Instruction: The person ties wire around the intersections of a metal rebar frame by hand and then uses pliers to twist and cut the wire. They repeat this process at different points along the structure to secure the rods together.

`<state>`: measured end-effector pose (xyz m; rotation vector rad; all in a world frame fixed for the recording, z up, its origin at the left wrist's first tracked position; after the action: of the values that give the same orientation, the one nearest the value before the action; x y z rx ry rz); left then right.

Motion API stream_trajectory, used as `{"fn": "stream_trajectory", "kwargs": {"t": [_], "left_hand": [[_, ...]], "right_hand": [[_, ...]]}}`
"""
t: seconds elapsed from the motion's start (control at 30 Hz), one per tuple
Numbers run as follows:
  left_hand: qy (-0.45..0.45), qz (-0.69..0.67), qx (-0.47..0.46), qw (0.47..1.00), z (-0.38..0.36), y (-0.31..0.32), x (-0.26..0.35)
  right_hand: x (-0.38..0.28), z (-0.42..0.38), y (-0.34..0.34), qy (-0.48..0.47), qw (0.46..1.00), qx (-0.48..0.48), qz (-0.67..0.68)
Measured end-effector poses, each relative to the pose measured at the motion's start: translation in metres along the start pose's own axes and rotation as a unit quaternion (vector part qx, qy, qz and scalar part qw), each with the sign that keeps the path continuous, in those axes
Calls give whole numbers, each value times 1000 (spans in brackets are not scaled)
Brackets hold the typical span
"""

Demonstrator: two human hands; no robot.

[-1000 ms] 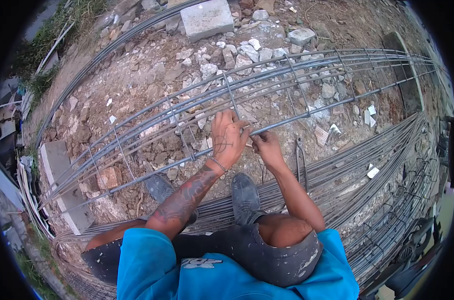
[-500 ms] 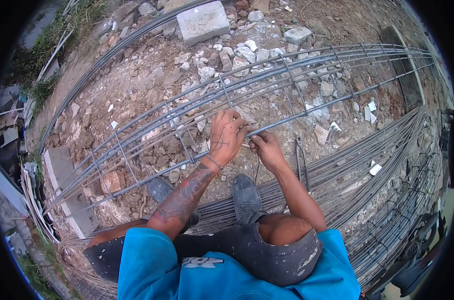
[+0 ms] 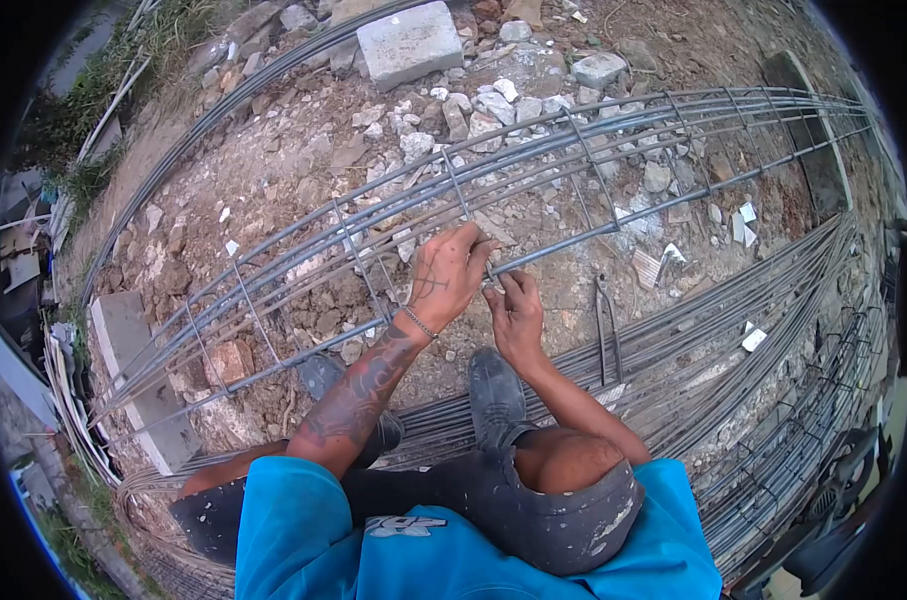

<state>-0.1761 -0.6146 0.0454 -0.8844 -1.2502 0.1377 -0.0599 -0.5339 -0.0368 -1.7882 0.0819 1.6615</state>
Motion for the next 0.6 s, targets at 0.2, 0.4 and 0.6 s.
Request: {"fn": "stream_trajectory", "kwargs": {"t": [0.2,0.4,0.6], "left_hand": [[-3,11,-6,1000,-17,-3,12],[86,-62,99,989,-80,12,-4],[-38,-39,142,988,-107,35,-44]], "right_hand": [[-6,11,0,-45,997,5,61],[-2,14,-3,-43,996,-17,74],[-3,14,0,-47,997,-31,48]]}}
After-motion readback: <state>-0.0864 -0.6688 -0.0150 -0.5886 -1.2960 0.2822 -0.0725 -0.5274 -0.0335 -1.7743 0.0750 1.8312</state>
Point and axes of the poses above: each hand's wrist, its own z-axis towards the middle knuckle, its own y-axis out of the palm, x = y × z, the point moved 5 cm from there along z, towards the middle knuckle, and after that the axes turned 2 degrees about -y, right-handed, at the moved point
